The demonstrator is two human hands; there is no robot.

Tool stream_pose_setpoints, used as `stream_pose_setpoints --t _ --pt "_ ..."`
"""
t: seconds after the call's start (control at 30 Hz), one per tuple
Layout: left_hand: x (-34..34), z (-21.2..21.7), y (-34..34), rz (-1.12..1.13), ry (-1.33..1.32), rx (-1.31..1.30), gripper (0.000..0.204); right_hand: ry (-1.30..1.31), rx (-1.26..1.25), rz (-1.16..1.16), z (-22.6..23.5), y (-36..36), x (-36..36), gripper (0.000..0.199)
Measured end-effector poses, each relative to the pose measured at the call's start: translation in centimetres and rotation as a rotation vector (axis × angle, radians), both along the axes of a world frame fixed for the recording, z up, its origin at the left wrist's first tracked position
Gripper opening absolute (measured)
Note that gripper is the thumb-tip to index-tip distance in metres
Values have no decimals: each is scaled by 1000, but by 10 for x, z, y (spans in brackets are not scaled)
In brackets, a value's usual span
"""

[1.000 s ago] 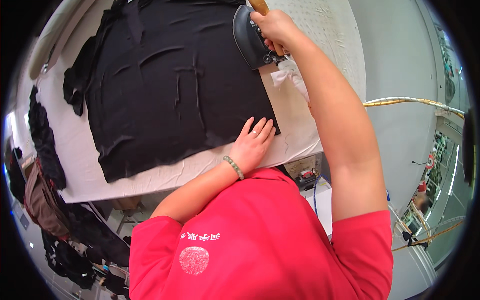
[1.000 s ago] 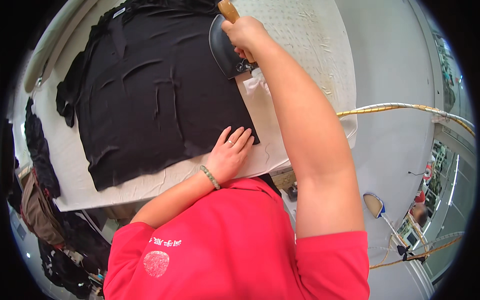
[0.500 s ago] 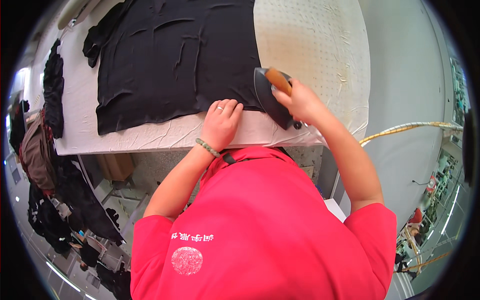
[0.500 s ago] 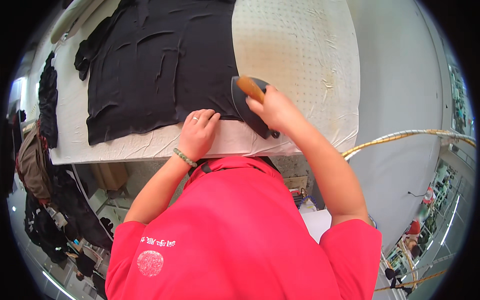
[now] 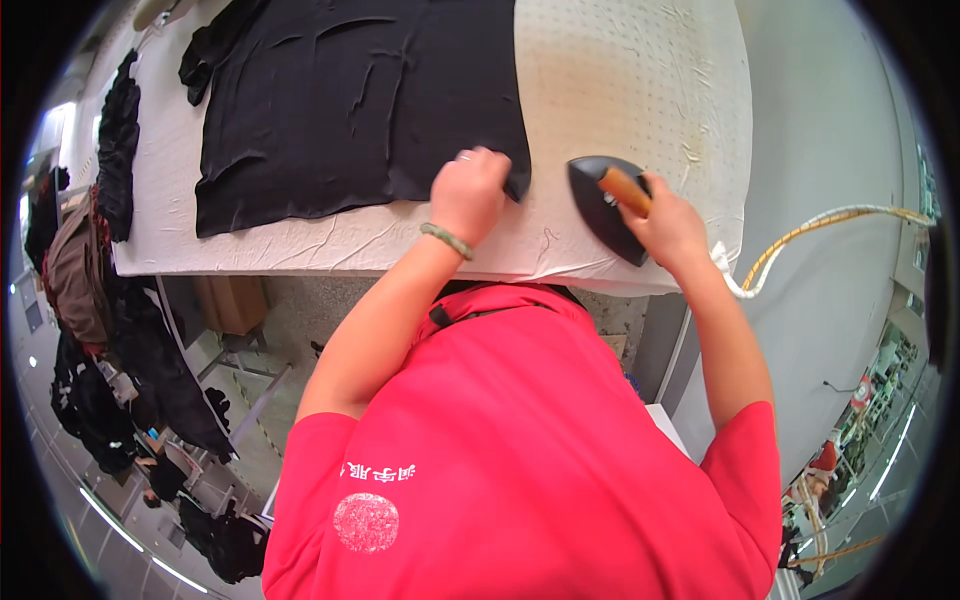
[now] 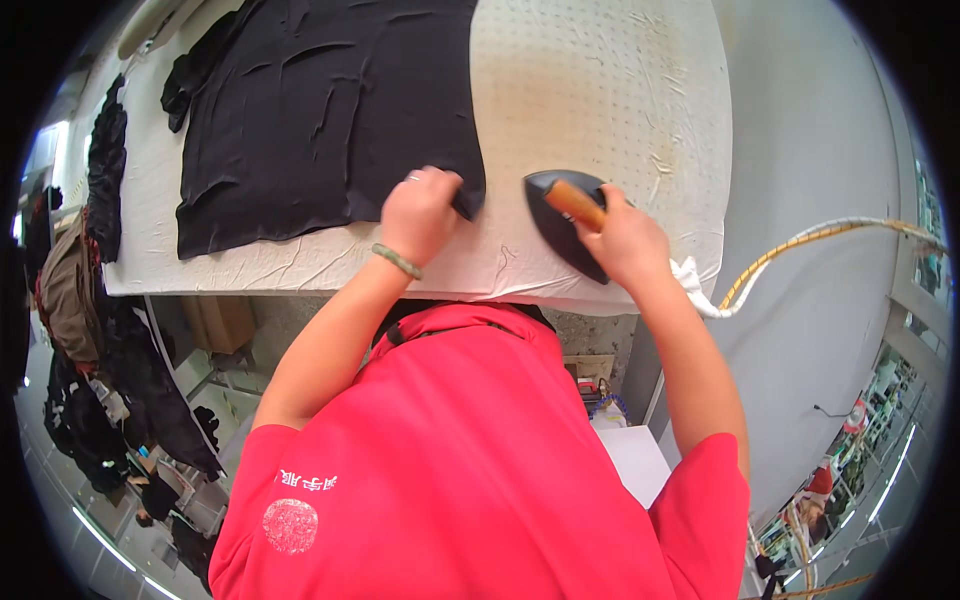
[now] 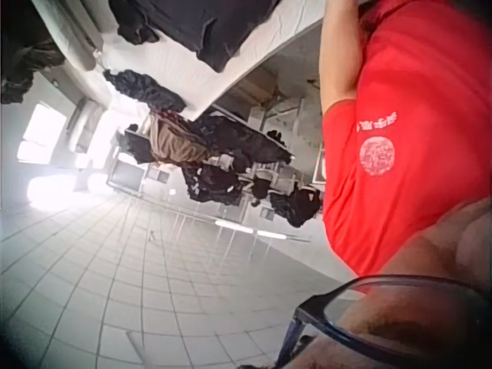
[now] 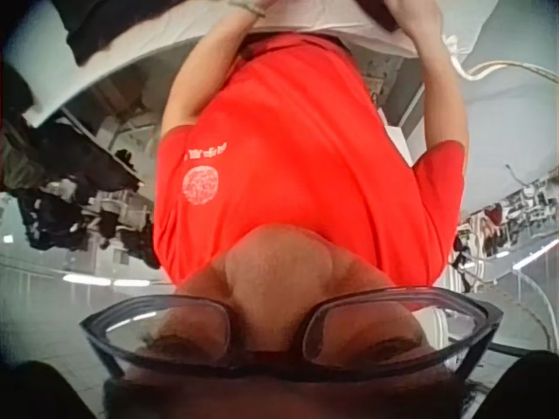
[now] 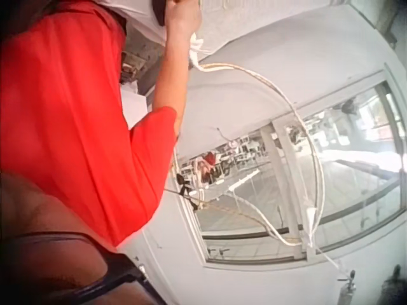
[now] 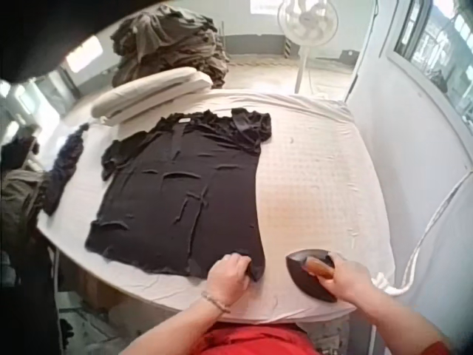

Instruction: Iron garments on an ironing board in a factory setting.

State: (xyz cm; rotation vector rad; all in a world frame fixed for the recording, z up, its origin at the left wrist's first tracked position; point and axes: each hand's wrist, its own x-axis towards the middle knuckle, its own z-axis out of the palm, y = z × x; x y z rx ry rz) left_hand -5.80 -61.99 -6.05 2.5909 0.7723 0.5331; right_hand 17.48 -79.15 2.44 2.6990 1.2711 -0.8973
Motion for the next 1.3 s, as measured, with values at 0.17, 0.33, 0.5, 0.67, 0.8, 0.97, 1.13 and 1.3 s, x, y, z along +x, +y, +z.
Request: stream_pose_setpoints --t 0.17,0.33,0.5,0.67,0.8,0.97,1.13,1.3 --pt "-41 -9 38 736 -346 -1042 13 -131 171 -175 -15 1 26 50" --pt "-59 -10 38 854 -513 -1334 14 -58 229 -161 -13 23 25 47" --pt "-71 1 24 878 -661 -1408 22 101 183 -205 -5 64 23 45" --pt "-71 7 34 789 -555 -922 25 180 185 -21 7 125 14 48" --pt "-58 14 65 707 -107 -505 26 104 198 73 7 158 7 48" --pt "-56 14 81 592 169 -397 23 -51 158 101 -1 163 26 50" --pt "-62 26 72 450 -39 -214 20 -216 -18 30 22 172 18 46" --pt "-54 62 43 249 -190 -523 18 -175 797 669 5 191 -42 52"
